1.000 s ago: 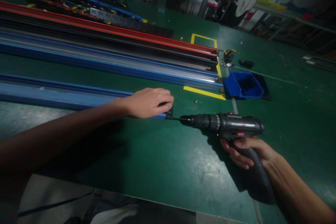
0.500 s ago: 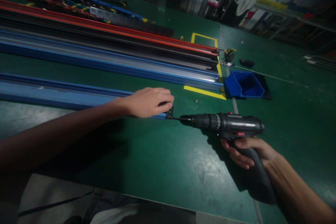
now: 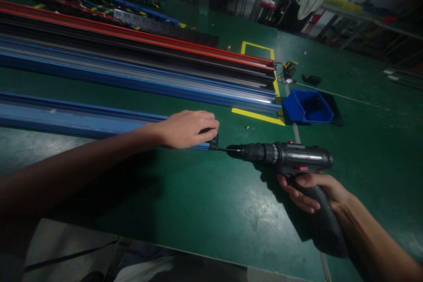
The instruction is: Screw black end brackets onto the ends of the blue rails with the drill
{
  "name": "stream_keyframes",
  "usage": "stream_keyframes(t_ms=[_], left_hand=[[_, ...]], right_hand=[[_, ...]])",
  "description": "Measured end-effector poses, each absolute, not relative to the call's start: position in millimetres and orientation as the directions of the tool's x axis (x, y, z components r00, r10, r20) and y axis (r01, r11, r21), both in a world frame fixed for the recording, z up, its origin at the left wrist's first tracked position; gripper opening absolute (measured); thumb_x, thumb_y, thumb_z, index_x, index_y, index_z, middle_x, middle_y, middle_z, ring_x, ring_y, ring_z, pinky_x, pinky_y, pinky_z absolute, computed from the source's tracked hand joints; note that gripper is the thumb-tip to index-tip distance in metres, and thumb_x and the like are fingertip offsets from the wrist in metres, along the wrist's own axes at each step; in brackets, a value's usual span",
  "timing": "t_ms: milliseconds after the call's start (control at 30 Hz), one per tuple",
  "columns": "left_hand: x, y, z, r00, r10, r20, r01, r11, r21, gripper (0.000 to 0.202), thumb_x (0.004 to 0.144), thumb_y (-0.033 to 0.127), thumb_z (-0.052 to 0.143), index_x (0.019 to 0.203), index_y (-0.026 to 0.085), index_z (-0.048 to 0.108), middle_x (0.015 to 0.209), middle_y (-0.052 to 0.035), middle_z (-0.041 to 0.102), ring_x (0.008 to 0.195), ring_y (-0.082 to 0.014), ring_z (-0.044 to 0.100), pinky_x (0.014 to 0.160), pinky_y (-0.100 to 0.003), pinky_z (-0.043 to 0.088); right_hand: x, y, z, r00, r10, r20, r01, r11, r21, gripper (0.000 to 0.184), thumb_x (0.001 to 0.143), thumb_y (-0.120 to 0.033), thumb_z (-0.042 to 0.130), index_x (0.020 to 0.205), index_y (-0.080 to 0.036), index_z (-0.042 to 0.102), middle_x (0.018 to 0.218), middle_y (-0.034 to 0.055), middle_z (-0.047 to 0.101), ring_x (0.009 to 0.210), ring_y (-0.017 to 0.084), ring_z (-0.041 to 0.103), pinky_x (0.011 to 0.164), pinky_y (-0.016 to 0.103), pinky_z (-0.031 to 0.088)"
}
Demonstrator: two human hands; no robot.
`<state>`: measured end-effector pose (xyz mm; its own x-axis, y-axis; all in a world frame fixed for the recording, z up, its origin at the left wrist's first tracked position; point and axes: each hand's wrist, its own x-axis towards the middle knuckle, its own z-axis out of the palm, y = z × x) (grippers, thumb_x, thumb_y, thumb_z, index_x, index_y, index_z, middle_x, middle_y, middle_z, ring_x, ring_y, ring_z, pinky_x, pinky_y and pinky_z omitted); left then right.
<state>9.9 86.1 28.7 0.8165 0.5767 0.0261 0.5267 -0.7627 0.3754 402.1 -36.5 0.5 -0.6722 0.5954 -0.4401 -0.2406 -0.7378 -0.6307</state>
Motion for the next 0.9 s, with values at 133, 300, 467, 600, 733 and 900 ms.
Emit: stream_keyframes(t_ms=[133, 300, 467, 600, 733, 900], left_hand=[[10, 85, 31, 0.814, 0.581, 0.006, 0.528, -0.744, 0.409, 0.037, 0.108, 0.042, 0.035, 0.107, 0.023, 0.066, 0.109, -0.0039, 0.064, 0.098, -0.0188, 0.061, 0.085, -0.032, 0.043], [5, 83, 37, 0.848, 0.53, 0.012, 0.481, -0.779, 0.402, 0.038, 0.103, 0.053, 0.046, 0.128, 0.029, 0.062, 0.144, -0.007, 0.051, 0.123, -0.0243, 0.058, 0.094, -0.034, 0.048], [-11, 83, 35, 0.925, 0.38, -0.002, 0.364, -0.884, 0.292, 0.059, 0.088, 0.061, 0.067, 0.139, 0.033, 0.055, 0.157, -0.0117, 0.04, 0.139, -0.0352, 0.045, 0.105, -0.045, 0.046], [-18, 84, 28, 0.918, 0.396, 0.021, 0.376, -0.887, 0.269, 0.055, 0.091, 0.059, 0.066, 0.138, 0.033, 0.056, 0.149, -0.0116, 0.048, 0.13, -0.0324, 0.052, 0.103, -0.042, 0.046], [-14, 83, 25, 0.906, 0.422, 0.041, 0.389, -0.866, 0.313, 0.037, 0.094, 0.052, 0.065, 0.124, 0.03, 0.063, 0.138, -0.0084, 0.054, 0.12, -0.0276, 0.057, 0.1, -0.038, 0.046], [-10, 83, 28, 0.912, 0.407, 0.049, 0.367, -0.865, 0.343, 0.029, 0.097, 0.048, 0.061, 0.119, 0.028, 0.064, 0.135, -0.0091, 0.055, 0.118, -0.027, 0.057, 0.1, -0.039, 0.044]], right_hand=[[402, -36, 1, -0.691, 0.594, -0.412, -0.24, -0.726, -0.644, 0.029, 0.091, -0.027, 0.069, 0.109, -0.005, 0.076, 0.082, 0.0083, 0.069, 0.04, 0.004, 0.051, 0.046, 0.019, 0.053], [402, -36, 3, -0.721, 0.586, -0.37, -0.258, -0.723, -0.641, 0.042, 0.093, -0.032, 0.066, 0.125, -0.004, 0.072, 0.098, 0.0196, 0.075, 0.044, 0.006, 0.057, 0.048, 0.02, 0.054], [398, -37, 8, -0.737, 0.597, -0.317, -0.292, -0.704, -0.647, 0.053, 0.095, -0.037, 0.062, 0.134, -0.002, 0.067, 0.109, 0.0288, 0.076, 0.049, 0.01, 0.066, 0.051, 0.021, 0.057], [395, -38, 13, -0.736, 0.594, -0.324, -0.264, -0.693, -0.671, 0.048, 0.093, -0.035, 0.063, 0.125, 0.0, 0.071, 0.108, 0.0291, 0.077, 0.051, 0.015, 0.071, 0.054, 0.025, 0.061], [393, -34, 16, -0.702, 0.625, -0.342, -0.225, -0.65, -0.725, 0.043, 0.088, -0.032, 0.066, 0.119, -0.003, 0.075, 0.109, 0.0257, 0.079, 0.064, 0.023, 0.079, 0.063, 0.032, 0.065], [394, -29, 16, -0.712, 0.598, -0.367, -0.237, -0.697, -0.677, 0.047, 0.079, -0.025, 0.063, 0.116, 0.001, 0.076, 0.109, 0.0256, 0.079, 0.082, 0.029, 0.082, 0.077, 0.034, 0.065]])
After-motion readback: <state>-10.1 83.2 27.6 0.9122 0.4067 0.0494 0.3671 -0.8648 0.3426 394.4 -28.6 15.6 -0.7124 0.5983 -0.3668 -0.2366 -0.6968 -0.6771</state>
